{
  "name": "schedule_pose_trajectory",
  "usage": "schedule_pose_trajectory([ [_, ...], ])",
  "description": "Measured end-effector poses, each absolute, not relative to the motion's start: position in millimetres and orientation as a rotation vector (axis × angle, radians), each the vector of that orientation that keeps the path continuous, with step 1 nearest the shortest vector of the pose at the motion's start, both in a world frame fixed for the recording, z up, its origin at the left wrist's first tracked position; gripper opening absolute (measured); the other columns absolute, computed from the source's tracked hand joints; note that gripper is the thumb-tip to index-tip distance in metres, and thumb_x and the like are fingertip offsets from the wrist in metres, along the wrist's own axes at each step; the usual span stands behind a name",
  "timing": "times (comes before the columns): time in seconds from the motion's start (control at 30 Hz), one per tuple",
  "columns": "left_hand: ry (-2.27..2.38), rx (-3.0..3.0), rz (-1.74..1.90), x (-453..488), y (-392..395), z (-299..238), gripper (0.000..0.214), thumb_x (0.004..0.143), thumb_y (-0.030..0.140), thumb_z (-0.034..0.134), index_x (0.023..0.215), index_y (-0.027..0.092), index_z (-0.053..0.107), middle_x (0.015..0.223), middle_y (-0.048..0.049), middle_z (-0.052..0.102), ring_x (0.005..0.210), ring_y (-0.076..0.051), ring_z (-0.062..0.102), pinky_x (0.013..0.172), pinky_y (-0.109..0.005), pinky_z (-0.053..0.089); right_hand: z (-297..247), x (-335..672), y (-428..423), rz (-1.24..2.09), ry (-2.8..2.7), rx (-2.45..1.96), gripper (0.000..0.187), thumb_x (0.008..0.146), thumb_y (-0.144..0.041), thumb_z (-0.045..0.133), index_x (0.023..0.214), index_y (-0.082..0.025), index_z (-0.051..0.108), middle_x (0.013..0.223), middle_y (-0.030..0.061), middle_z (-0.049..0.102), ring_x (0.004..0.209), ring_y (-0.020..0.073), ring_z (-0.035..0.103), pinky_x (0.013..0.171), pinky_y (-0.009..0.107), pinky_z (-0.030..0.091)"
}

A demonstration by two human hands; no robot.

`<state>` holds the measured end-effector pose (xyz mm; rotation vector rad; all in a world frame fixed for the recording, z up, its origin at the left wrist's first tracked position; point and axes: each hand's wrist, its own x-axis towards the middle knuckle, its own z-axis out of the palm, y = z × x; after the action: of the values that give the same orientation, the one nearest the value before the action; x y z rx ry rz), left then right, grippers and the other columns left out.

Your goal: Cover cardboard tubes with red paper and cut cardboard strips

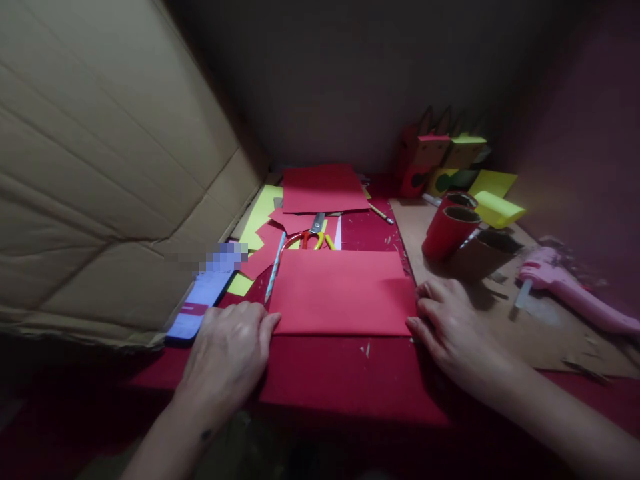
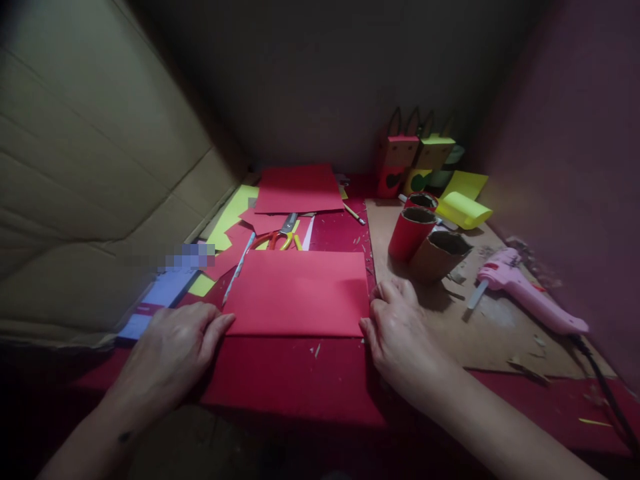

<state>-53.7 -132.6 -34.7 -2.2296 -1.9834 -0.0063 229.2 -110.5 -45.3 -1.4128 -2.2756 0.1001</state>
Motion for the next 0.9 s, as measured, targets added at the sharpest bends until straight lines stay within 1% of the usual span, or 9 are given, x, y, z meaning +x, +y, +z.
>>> schedule_pose_trajectory([
  [0.2, -1.863, -2.212, -0.003, -55.9, -131.0, -40.2, 0.033, 0.091, 0.035, 0.031, 0.068, 0.020, 0.048, 0.064, -0.0048, 0.058, 0.064, -0.024, 0.055, 0.064, -0.036, 0.031, -39.2, 227.3, -110.8, 0.120, -2.311, -1.497, 0.022, 0.081, -0.014, 0.048, 0.059, -0.018, 0.049, 0.089, 0.0105, 0.052, 0.086, 0.0237, 0.044, 0.074, 0.040, 0.045],
  [0.3, -1.783, -2.213, -0.013, -57.1, -130.8, -42.6, 0.032, 0.092, 0.034, 0.029, 0.068, 0.021, 0.046, 0.063, -0.0040, 0.057, 0.063, -0.024, 0.055, 0.063, -0.036, 0.030, -39.5, 227.9, -109.9, 0.103, -2.315, -1.497, 0.022, 0.081, -0.015, 0.048, 0.059, -0.018, 0.049, 0.089, 0.0108, 0.052, 0.085, 0.0235, 0.044, 0.072, 0.039, 0.045],
  [0.4, -1.742, -2.194, -0.005, -57.5, -131.3, -43.3, 0.031, 0.092, 0.034, 0.030, 0.066, 0.022, 0.044, 0.061, -0.0029, 0.054, 0.062, -0.024, 0.053, 0.062, -0.036, 0.030, -41.4, 228.8, -109.0, 0.086, -2.322, -1.495, 0.022, 0.081, -0.016, 0.048, 0.059, -0.018, 0.049, 0.090, 0.0110, 0.052, 0.084, 0.0232, 0.043, 0.071, 0.040, 0.045],
  [0.6, -1.690, -2.185, -0.037, -57.4, -130.7, -45.2, 0.029, 0.091, 0.034, 0.032, 0.066, 0.023, 0.040, 0.059, -0.0023, 0.050, 0.060, -0.024, 0.052, 0.062, -0.037, 0.030, -40.9, 226.5, -109.1, 0.046, -2.361, -1.520, 0.023, 0.081, -0.013, 0.046, 0.059, -0.016, 0.051, 0.093, 0.0117, 0.050, 0.085, 0.0229, 0.041, 0.075, 0.041, 0.043],
  [0.77, -1.704, -2.200, -0.023, -59.2, -129.2, -47.2, 0.029, 0.091, 0.035, 0.030, 0.066, 0.023, 0.040, 0.060, -0.0028, 0.051, 0.061, -0.025, 0.053, 0.063, -0.038, 0.031, -35.6, 223.8, -110.5, 0.065, -2.391, -1.575, 0.023, 0.080, -0.012, 0.047, 0.058, -0.016, 0.051, 0.092, 0.0122, 0.050, 0.087, 0.0241, 0.041, 0.074, 0.041, 0.043],
  [0.9, -1.734, -2.218, 0.022, -60.2, -130.1, -46.0, 0.031, 0.091, 0.035, 0.026, 0.067, 0.022, 0.041, 0.063, -0.0044, 0.053, 0.061, -0.025, 0.053, 0.063, -0.039, 0.032, -37.9, 225.8, -111.1, 0.073, -2.366, -1.564, 0.021, 0.081, -0.014, 0.048, 0.061, -0.015, 0.053, 0.094, 0.0129, 0.050, 0.088, 0.0245, 0.042, 0.076, 0.041, 0.044],
])
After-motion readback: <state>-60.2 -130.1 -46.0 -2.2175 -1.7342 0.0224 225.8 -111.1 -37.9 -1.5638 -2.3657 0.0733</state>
